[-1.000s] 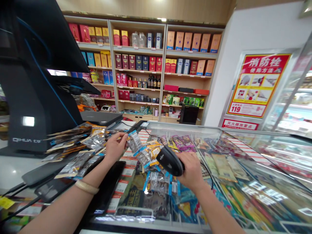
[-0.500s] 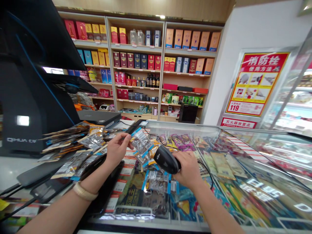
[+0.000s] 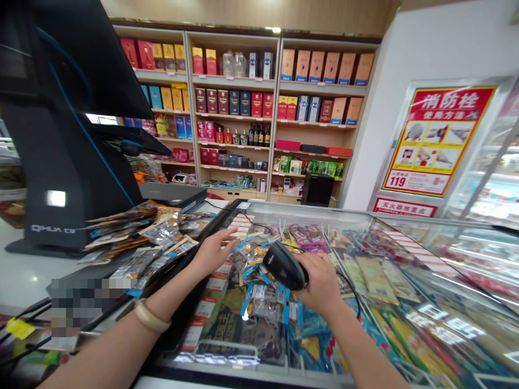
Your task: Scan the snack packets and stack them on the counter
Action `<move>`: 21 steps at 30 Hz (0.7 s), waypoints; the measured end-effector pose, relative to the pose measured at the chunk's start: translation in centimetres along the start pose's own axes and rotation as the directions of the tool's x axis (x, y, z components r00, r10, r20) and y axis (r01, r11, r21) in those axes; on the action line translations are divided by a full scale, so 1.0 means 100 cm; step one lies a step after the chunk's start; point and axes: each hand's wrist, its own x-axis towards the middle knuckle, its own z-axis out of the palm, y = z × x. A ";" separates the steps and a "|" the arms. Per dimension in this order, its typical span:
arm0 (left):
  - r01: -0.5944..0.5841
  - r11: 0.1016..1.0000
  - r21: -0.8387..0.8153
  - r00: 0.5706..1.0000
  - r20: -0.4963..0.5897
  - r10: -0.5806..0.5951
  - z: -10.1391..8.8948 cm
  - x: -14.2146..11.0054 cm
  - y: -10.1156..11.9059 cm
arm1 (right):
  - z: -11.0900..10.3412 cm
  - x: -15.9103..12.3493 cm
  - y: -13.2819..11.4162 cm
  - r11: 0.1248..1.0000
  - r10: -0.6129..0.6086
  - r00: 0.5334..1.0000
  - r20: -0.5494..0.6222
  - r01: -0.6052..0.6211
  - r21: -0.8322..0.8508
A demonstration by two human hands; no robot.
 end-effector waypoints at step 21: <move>0.398 0.346 0.850 0.910 -0.317 -0.268 -0.139 -0.099 -0.018 | 0.001 0.002 -0.003 1.000 -0.026 0.999 -0.024 0.026 0.014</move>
